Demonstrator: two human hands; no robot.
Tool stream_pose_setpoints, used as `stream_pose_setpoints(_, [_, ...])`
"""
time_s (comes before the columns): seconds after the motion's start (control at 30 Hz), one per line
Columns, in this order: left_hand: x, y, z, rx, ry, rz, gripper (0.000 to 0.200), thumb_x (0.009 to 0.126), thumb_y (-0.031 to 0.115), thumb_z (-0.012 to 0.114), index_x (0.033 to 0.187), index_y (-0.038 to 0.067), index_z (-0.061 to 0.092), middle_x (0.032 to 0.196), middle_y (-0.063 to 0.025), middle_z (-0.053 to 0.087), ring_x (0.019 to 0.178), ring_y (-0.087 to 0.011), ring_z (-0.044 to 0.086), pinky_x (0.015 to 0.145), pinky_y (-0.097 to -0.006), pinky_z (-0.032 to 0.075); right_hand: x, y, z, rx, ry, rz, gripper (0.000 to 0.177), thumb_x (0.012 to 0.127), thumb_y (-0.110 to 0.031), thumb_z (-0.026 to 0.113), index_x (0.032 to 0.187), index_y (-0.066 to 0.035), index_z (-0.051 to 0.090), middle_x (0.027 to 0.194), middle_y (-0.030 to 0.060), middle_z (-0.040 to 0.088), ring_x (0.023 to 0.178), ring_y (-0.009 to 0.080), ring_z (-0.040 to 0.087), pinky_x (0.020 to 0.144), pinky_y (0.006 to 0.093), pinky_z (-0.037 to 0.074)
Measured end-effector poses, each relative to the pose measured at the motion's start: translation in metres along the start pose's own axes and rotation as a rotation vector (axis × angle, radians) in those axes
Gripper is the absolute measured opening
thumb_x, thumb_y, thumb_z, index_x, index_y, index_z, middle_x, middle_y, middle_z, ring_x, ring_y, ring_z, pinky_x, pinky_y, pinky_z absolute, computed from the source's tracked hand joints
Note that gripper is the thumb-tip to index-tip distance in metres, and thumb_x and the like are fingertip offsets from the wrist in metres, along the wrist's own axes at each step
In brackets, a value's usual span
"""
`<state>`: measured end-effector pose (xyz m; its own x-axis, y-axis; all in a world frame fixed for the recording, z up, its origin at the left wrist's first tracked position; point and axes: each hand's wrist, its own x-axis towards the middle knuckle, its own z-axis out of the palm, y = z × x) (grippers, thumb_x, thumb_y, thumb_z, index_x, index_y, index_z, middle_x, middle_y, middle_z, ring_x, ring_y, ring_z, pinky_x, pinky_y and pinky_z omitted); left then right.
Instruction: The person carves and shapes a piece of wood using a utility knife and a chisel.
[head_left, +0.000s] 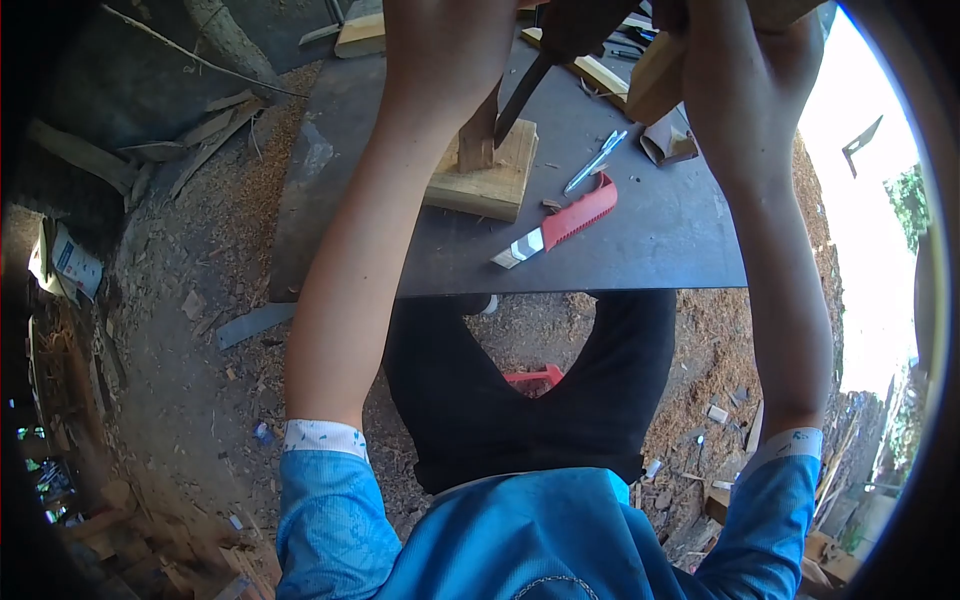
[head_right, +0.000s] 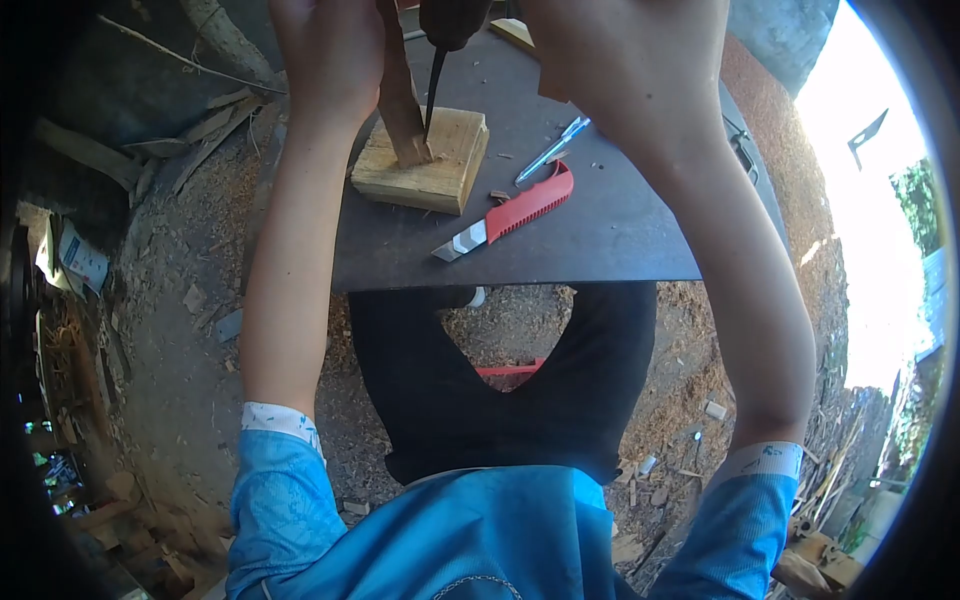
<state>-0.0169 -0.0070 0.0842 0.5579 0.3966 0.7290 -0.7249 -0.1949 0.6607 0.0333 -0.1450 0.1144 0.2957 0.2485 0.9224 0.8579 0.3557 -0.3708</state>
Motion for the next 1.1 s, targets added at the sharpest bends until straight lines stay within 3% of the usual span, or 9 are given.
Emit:
stream_pose_setpoints(0.2, [-0.001,-0.005,-0.012,-0.232,-0.200,-0.055,0.037,0.089,0.012,0.085,0.104,0.010,0.051,0.095,-0.0075,0.071,0.092,-0.0154,0.073,0.077,-0.0287,0.062,-0.005,0.015,-0.002,0.008,0.071,0.082,0.008,0.102,-0.009,0.062,0.098,-0.002,0.062,0.079,0.0027,0.068,0.062,0.0068,0.061,0.052,0.0226,0.043])
stream_pose_setpoints(0.43, [0.001,-0.013,-0.005,-0.301,-0.348,-0.024,0.050,0.078,-0.008,0.085,0.106,0.007,0.046,0.099,-0.0091,0.068,0.096,-0.0190,0.073,0.083,-0.0352,0.064,-0.003,0.004,-0.011,0.083,-0.013,0.066,0.006,0.098,0.001,0.065,0.102,0.002,0.061,0.079,0.0040,0.068,0.068,0.0092,0.066,0.056,0.0238,0.050])
stream_pose_setpoints(0.53, [0.000,-0.009,-0.007,-0.335,-0.360,-0.087,0.049,0.081,-0.005,0.085,0.104,0.008,0.044,0.099,-0.0107,0.069,0.096,-0.0196,0.073,0.084,-0.0359,0.064,-0.004,0.006,-0.016,0.160,-0.020,0.095,0.008,0.097,0.001,0.066,0.101,0.001,0.059,0.077,0.0032,0.066,0.066,0.0083,0.064,0.055,0.0234,0.049])
stream_pose_setpoints(0.57, [-0.002,-0.012,-0.015,-0.051,-0.363,0.066,0.034,0.092,0.007,0.079,0.113,0.009,0.053,0.110,-0.0133,0.072,0.098,-0.0195,0.075,0.082,-0.0317,0.065,-0.002,0.003,-0.022,0.150,-0.055,0.129,0.009,0.097,0.000,0.067,0.101,0.001,0.058,0.077,0.0028,0.065,0.064,0.0077,0.063,0.054,0.0232,0.048])
stream_pose_setpoints(0.67, [-0.002,-0.009,-0.013,0.018,-0.351,0.127,0.050,0.081,-0.002,0.086,0.113,0.011,0.050,0.110,-0.0176,0.073,0.097,-0.0222,0.076,0.078,-0.0297,0.066,-0.005,0.005,-0.034,0.159,-0.101,0.227,0.013,0.098,-0.002,0.068,0.102,-0.001,0.055,0.075,0.0016,0.063,0.062,0.0066,0.060,0.052,0.0230,0.045])
stream_pose_setpoints(0.83, [-0.003,-0.004,-0.012,0.011,-0.334,0.067,0.051,0.080,0.008,0.090,0.111,0.011,0.050,0.110,-0.0180,0.075,0.100,-0.0250,0.077,0.084,-0.0340,0.066,0.010,-0.031,-0.021,0.107,0.091,0.525,0.021,0.099,-0.014,0.072,0.106,-0.002,0.056,0.071,0.0001,0.060,0.057,0.0062,0.057,0.049,0.0237,0.043])
stream_pose_setpoints(0.97, [-0.005,-0.006,-0.014,0.044,-0.358,0.120,0.046,0.083,0.002,0.086,0.107,0.013,0.048,0.108,-0.0186,0.076,0.099,-0.0215,0.076,0.085,-0.0322,0.066,-0.010,-0.009,-0.067,-0.187,-0.040,0.461,0.052,0.096,-0.048,0.072,0.127,-0.007,0.064,0.069,-0.0036,0.052,0.057,0.0045,0.047,0.053,0.0224,0.034])
stream_pose_setpoints(1.0, [-0.004,-0.007,-0.016,0.024,-0.347,0.108,0.047,0.082,0.002,0.086,0.107,0.013,0.047,0.108,-0.0185,0.076,0.098,-0.0214,0.076,0.085,-0.0317,0.065,-0.008,-0.010,-0.092,-0.291,-0.117,0.543,0.053,0.098,-0.041,0.071,0.138,-0.008,0.059,0.073,-0.0030,0.056,0.058,0.0046,0.048,0.054,0.0232,0.037])
stream_pose_setpoints(1.1, [-0.003,-0.012,-0.021,-0.119,-0.329,0.025,0.048,0.082,0.001,0.086,0.105,0.011,0.045,0.105,-0.0168,0.075,0.098,-0.0211,0.075,0.085,-0.0324,0.065,-0.004,-0.023,-0.122,-0.602,-0.133,0.405,0.051,0.097,-0.035,0.072,0.138,-0.008,0.059,0.080,-0.0007,0.058,0.061,0.0049,0.048,0.054,0.0233,0.035])
